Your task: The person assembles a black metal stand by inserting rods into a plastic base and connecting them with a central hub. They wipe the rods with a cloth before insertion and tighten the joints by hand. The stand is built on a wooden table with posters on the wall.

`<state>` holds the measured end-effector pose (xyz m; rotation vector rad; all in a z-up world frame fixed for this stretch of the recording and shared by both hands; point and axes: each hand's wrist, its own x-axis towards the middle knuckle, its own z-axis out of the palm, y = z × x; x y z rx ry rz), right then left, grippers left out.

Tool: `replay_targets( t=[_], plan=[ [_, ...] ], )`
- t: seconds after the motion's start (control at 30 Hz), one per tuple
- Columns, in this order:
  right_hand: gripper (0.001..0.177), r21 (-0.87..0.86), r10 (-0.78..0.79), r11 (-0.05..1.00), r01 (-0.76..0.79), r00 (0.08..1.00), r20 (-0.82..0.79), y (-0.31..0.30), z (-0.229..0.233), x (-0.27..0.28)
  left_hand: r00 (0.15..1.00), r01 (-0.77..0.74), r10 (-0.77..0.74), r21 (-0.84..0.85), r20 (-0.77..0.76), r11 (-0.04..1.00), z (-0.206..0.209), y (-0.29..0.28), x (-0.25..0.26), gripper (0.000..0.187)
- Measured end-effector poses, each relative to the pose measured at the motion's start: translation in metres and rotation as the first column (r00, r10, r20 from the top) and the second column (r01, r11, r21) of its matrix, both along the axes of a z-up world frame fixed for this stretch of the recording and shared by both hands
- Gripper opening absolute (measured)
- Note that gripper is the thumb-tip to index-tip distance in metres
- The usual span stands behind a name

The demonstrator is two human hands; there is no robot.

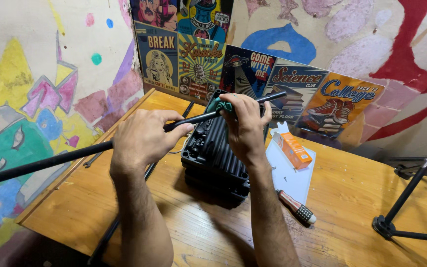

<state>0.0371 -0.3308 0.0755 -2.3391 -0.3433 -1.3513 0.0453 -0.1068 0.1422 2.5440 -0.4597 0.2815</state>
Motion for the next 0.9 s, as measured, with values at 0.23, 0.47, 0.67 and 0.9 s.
replay_targets(
  t=[0.23, 0.47, 0.67, 0.9],
  plan=[
    [0.024, 0.065, -0.147, 0.985, 0.158, 0.976, -0.159, -0.015, -0.013, 0.010, 0.988, -0.112, 0.118, 0.071, -0.098, 0.991, -0.005, 0.033, 0.005, 0.039],
    [0.026, 0.231, -0.242, 0.941, 0.247, 0.969, -0.051, -0.030, -0.016, 0.011, 0.970, -0.206, 0.200, -0.028, -0.138, 0.978, -0.010, 0.053, 0.003, 0.036],
    [0.025, 0.579, 0.280, 0.785, -0.220, 0.960, -0.016, 0.016, -0.022, 0.022, 0.984, -0.172, 0.175, -0.140, 0.016, 0.975, -0.014, 0.048, 0.009, 0.034],
    [0.036, 0.467, 0.292, 0.881, -0.074, 0.862, -0.414, 0.074, -0.038, 0.030, 0.992, -0.074, 0.095, -0.238, 0.080, 0.968, -0.027, 0.045, 0.021, 0.028]
  ],
)
